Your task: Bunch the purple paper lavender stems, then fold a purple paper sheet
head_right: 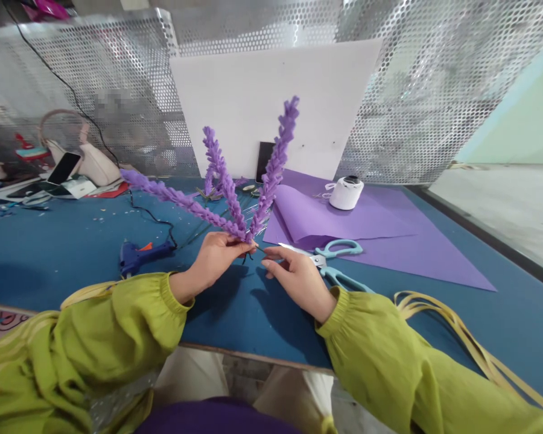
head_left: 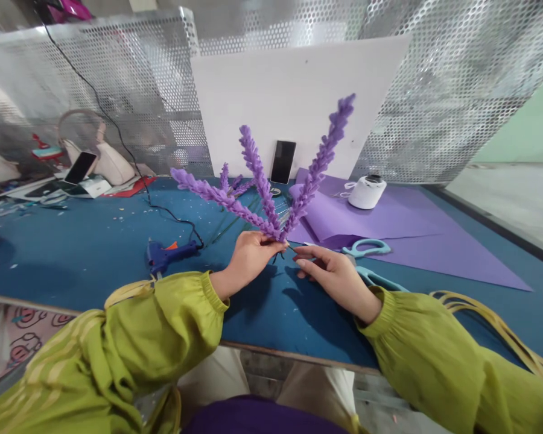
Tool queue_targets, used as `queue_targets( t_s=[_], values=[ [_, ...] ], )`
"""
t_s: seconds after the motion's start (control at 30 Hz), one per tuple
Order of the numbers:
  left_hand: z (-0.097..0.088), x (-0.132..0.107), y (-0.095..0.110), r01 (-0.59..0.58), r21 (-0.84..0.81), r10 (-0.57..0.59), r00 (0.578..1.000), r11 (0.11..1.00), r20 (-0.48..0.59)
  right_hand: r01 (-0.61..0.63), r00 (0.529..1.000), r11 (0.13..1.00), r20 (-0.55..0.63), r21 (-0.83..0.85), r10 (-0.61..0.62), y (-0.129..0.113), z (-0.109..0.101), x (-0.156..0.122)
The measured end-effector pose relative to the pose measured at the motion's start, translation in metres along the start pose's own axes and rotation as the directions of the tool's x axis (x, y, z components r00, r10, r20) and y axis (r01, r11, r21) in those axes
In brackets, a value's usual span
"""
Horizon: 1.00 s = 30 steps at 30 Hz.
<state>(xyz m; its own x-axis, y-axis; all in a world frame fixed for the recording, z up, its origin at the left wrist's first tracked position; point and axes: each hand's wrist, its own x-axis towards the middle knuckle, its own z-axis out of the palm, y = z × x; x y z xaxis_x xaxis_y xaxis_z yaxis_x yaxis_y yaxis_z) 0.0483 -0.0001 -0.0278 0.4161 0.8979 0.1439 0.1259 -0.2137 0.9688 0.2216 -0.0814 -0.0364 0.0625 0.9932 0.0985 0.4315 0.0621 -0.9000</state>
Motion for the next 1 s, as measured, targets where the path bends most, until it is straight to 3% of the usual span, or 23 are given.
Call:
queue_targets(
  t_s=[0.13,0.4,0.5,0.6,0.8,1.0],
  values=[
    [0.0,0.0,0.001,0.021,-0.026,-0.02,0.999,0.999,0.041,0.039,0.999,0.999,0.03,-0.038,-0.038,0.003,0.0,0.003],
    [0.012,-0.008,0.0,0.155,-0.229,-0.13,0.984,0.961,0.12,0.097,0.988,0.993,0.124,-0.06,-0.089,0.006,0.002,0.0],
    [0.01,-0.007,0.001,0.182,-0.269,-0.156,0.981,0.946,0.115,0.104,0.99,0.99,0.101,-0.098,-0.094,0.005,0.0,0.0],
    [0.007,-0.007,0.001,0.191,-0.278,-0.17,0.98,0.941,0.1,0.046,0.999,0.998,0.005,-0.035,-0.045,0.002,-0.004,0.001],
    [0.01,-0.01,-0.002,0.149,-0.166,-0.123,0.981,0.975,0.153,-0.008,0.991,0.94,-0.122,0.342,0.053,-0.004,-0.011,0.008],
    [0.008,-0.011,-0.011,0.003,0.043,-0.013,0.973,0.999,0.229,0.011,0.991,0.92,-0.13,0.391,0.043,-0.005,-0.015,0.011]
  ],
)
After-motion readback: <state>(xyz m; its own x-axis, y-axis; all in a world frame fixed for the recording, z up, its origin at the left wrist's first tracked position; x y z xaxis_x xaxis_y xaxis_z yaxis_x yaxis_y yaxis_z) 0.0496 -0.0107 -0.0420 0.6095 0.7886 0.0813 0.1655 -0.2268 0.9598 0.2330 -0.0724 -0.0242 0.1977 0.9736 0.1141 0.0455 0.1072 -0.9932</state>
